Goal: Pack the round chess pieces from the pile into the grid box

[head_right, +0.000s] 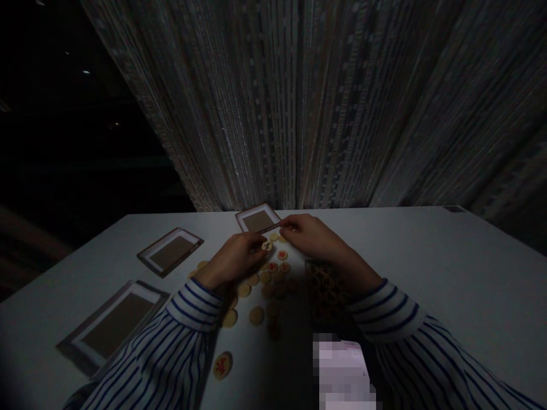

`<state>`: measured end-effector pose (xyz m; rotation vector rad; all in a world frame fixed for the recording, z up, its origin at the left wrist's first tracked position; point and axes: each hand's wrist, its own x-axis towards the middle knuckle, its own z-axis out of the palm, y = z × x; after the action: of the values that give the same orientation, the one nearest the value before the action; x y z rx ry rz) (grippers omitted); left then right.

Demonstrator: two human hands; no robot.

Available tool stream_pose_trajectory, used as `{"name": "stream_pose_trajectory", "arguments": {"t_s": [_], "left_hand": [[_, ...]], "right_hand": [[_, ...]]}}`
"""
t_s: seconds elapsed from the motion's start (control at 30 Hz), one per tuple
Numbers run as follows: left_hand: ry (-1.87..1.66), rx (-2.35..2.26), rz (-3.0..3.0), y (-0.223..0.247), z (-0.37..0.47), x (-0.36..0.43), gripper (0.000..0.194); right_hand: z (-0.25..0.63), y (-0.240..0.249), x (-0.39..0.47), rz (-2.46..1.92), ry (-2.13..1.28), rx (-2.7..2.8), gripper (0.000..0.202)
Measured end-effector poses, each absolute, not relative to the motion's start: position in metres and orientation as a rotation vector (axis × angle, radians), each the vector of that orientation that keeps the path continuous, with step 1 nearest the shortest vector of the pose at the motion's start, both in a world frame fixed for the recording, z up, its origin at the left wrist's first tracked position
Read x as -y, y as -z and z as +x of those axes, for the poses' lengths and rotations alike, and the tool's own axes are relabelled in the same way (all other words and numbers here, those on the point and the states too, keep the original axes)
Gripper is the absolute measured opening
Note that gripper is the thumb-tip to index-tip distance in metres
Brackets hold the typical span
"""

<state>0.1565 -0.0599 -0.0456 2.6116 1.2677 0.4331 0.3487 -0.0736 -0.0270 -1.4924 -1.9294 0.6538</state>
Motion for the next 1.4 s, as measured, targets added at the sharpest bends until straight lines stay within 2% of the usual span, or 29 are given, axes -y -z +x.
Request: {"name": "stream_pose_trajectory", "arguments": {"t_s": [0.23, 0.83, 1.13, 1.4], "left_hand": [[-0.240, -1.305, 2.765, 0.056, 0.162, 0.055, 0.025], [-0.039, -1.225, 2.778, 0.052, 0.174, 0.043, 0.019], [-0.137, -1.204, 2.654, 0.047, 0.151, 0.037, 0.024], [-0.074, -1.167, 2.764, 0.046, 0.135, 0.038, 0.028]], "right_hand": [[0.353, 0.022, 0.078, -1.517, -0.481, 1.992, 0.029], [0.349, 0.019, 0.081, -1.508, -0.462, 2.056, 0.029], [0.346, 0.019, 0.082, -1.524, -0.444, 2.079, 0.031], [0.340, 0.017, 0.083, -1.560, -0.432, 2.107, 0.032]]}}
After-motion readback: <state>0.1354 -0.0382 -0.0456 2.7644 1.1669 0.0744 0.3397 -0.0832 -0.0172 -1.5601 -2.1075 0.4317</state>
